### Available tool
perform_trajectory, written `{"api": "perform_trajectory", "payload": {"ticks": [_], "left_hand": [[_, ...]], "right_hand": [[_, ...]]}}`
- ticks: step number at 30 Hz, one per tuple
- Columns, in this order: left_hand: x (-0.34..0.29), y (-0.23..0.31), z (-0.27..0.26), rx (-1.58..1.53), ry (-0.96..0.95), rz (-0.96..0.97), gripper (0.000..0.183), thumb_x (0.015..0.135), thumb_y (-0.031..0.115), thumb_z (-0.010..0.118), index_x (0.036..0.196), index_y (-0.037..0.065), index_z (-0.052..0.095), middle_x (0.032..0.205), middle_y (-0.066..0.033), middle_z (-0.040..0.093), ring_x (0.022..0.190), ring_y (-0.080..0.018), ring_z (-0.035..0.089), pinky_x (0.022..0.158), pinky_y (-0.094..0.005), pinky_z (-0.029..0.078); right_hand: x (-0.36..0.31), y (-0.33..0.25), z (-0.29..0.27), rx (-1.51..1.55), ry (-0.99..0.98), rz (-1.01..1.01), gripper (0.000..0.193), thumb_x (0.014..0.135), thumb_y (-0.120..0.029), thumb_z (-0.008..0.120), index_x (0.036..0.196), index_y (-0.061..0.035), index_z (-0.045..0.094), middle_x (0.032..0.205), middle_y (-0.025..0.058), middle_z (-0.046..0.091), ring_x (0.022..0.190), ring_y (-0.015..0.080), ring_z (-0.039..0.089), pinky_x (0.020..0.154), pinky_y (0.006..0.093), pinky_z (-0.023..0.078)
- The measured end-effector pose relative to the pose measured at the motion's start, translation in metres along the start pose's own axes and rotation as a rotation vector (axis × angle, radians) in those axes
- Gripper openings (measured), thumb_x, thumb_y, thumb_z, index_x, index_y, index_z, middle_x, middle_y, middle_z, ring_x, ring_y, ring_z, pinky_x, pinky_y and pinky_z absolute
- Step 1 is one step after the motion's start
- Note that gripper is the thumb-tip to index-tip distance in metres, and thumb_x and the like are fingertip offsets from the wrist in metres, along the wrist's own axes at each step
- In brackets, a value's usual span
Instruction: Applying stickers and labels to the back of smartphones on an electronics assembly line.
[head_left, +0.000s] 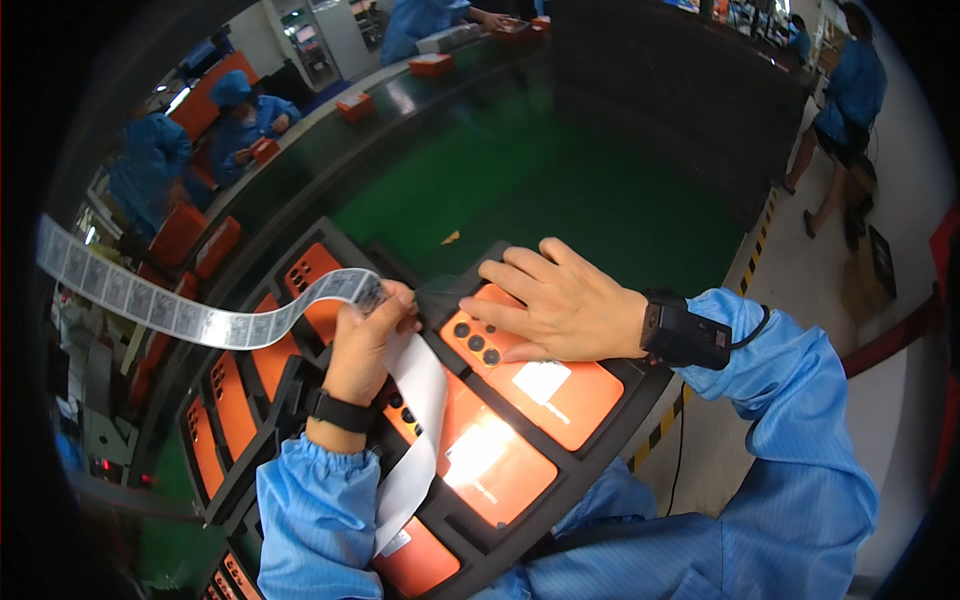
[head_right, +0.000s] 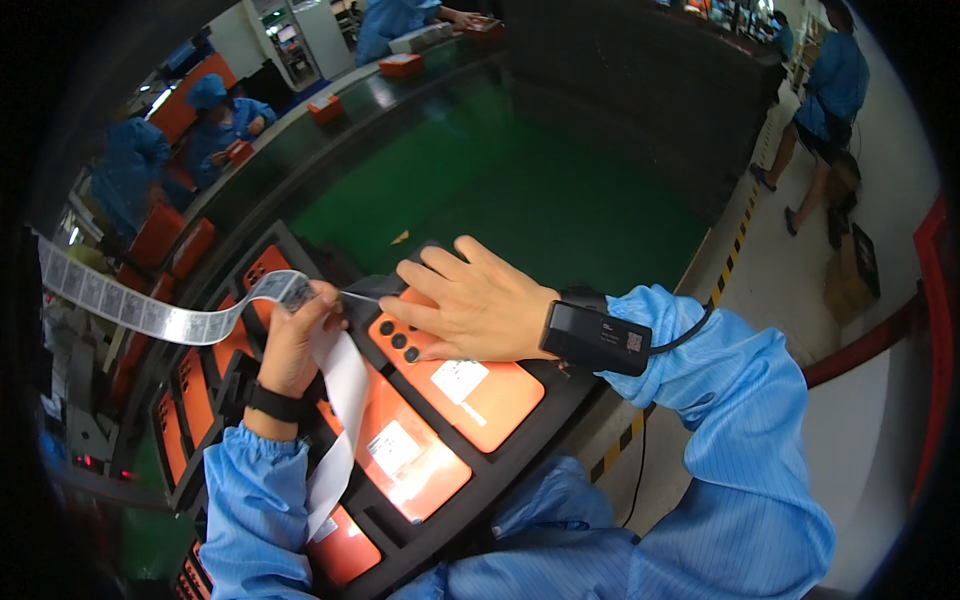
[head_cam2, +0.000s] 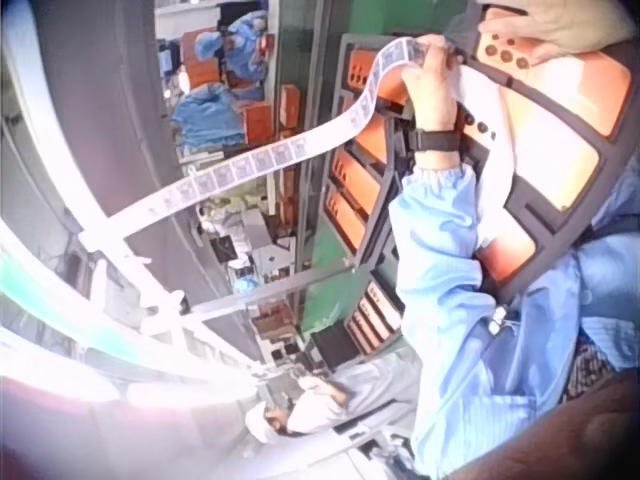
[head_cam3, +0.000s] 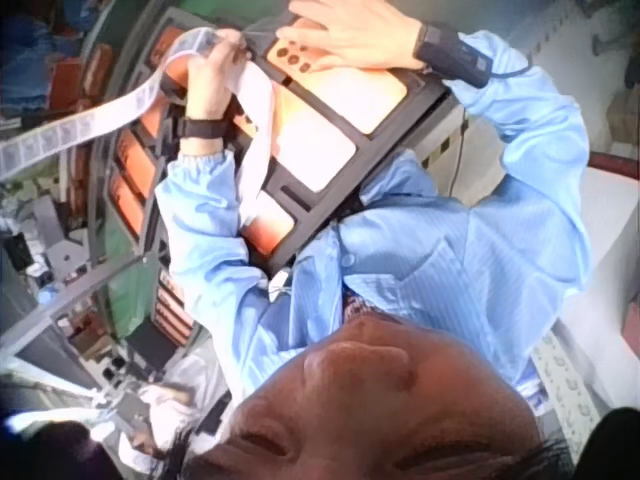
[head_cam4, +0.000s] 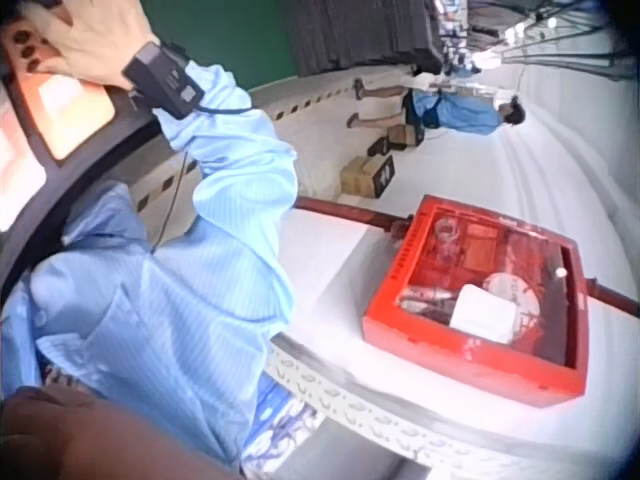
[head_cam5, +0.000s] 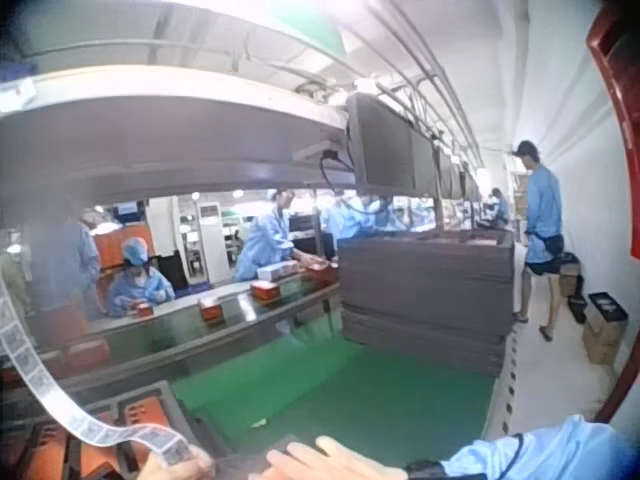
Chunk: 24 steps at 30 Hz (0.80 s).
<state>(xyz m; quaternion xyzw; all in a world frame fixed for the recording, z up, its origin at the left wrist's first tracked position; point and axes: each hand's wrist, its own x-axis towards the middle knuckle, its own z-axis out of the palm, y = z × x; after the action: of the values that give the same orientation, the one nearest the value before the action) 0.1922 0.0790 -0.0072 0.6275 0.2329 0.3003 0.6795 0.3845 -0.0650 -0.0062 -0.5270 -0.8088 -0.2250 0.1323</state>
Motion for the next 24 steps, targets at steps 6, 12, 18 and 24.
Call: {"api": "perform_trajectory", "payload": {"ticks": [6, 12, 18, 24], "left_hand": [[-0.013, 0.027, 0.013, 0.058, -0.244, -0.085, 0.021, 0.086, 0.023, 0.056, 0.085, 0.002, 0.058, 0.086, -0.0093, 0.061, 0.064, -0.0122, 0.053, 0.059, -0.0249, 0.045], [-0.12, 0.107, 0.014, 0.037, -0.729, -0.395, 0.028, 0.089, 0.027, 0.054, 0.093, 0.0, 0.061, 0.082, -0.0088, 0.062, 0.059, -0.0108, 0.057, 0.055, -0.0229, 0.047], [-0.278, 0.162, -0.099, -0.141, -0.209, -0.144, 0.032, 0.075, 0.0, 0.055, 0.095, -0.024, 0.051, 0.085, -0.0394, 0.057, 0.058, -0.0314, 0.063, 0.055, -0.0376, 0.052], [-0.476, 0.186, -0.197, 0.385, 0.575, -0.016, 0.029, 0.076, 0.021, 0.062, 0.073, -0.007, 0.057, 0.066, -0.027, 0.061, 0.041, -0.026, 0.057, 0.041, -0.0331, 0.049]], "right_hand": [[-0.016, -0.003, -0.042, -0.047, -0.088, -0.017, 0.051, 0.075, -0.029, 0.063, 0.122, -0.0184, 0.049, 0.13, 0.0145, 0.04, 0.116, 0.0287, 0.041, 0.085, 0.0395, 0.037], [0.0, 0.0, -0.099, 0.068, 0.384, 0.123, 0.054, 0.066, -0.005, 0.065, 0.117, -0.0044, 0.05, 0.119, 0.0159, 0.047, 0.104, 0.0333, 0.049, 0.086, 0.0397, 0.043], [0.045, -0.027, -0.107, 0.146, 0.305, -0.043, 0.021, 0.068, -0.003, 0.064, 0.089, -0.0015, 0.06, 0.093, 0.0105, 0.058, 0.088, 0.0271, 0.056, 0.074, 0.0354, 0.047], [0.156, -0.102, -0.032, 0.239, -0.071, -0.343, 0.025, 0.072, -0.019, 0.067, 0.09, -0.0028, 0.06, 0.091, 0.0099, 0.058, 0.09, 0.0267, 0.056, 0.077, 0.0364, 0.046]]}}
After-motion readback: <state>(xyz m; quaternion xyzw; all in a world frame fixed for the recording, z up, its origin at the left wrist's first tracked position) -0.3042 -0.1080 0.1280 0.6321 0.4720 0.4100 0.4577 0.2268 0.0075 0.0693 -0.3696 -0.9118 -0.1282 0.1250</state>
